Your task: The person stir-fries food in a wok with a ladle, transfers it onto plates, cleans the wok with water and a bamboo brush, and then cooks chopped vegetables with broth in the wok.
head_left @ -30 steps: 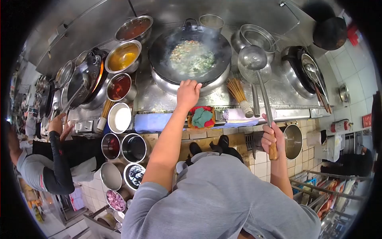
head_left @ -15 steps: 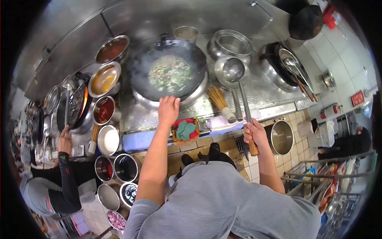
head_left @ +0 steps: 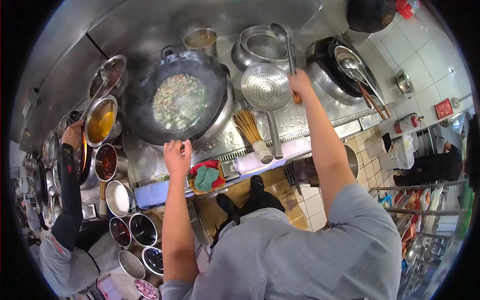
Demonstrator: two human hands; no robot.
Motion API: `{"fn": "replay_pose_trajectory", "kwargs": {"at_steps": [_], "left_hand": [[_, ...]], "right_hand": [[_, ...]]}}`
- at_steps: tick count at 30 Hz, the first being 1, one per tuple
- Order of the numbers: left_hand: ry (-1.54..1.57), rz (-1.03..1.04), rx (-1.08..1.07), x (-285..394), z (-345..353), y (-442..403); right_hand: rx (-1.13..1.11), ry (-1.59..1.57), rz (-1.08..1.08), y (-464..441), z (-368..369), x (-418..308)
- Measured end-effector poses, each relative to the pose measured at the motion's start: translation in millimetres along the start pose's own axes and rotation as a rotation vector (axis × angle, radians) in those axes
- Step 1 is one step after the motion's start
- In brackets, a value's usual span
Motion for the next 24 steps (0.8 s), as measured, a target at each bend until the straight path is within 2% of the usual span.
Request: {"fn": "replay_pose_trajectory", "kwargs": {"at_steps": [2,4,5,6,7,8,9,11,12,15,18,22,24], "left_hand": [[0.015,0.007,0.015,-2,3,1],[0.010,-0.001,0.007,-1,4,2],[0.019,0.008,0.013,0,3,0],[0.036,0.014,0.031,2,3,0],[0.024,0.007,0.029,2,4,0],[0.029,-0.004,0.026,2,4,0],[0.037,-0.011,0.023,2,4,0],[0.029,-0.009,0.032,1,5,0],[0.037,-0.004,0.046,-1,6,0],[0.039,0.003,0.044,-2,7,1],[0.013,0.045,0.052,-6,7,-2],[-0.015,-0.012,-0.101,-7,-1,-8],[-0.013,-0.038,-0.191,-9,0,-10]], "right_hand": [[-0.388,0.020,0.261,-45,32,9],[-0.596,-0.193,0.338,-74,77,24],[-0.614,-0.202,0.340,-71,79,19],[-0.512,-0.981,0.693,-69,80,14],[-0.319,-1.756,1.023,-69,74,-1],[-0.224,-1.926,1.051,-68,67,-7],[-0.229,-1.930,1.053,-61,57,-11],[-0.286,-2.353,1.105,-50,37,-25],[-0.196,-2.357,1.063,-43,25,-29],[-0.194,-2.443,1.079,-23,-17,-41],[-0.204,-2.458,0.980,7,-66,-59],[-0.234,-2.372,0.920,60,-118,-83],[-0.139,-2.204,0.894,91,-139,-94]]}}
Point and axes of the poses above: each hand's wrist, its own y-axis away from the middle knuckle, its own z-axis out of the palm, x = y × z, the point moved 3 cm from there along -y, towards the middle knuckle, and after that the axes turned 9 degrees about -z, right-handed, at the moved point
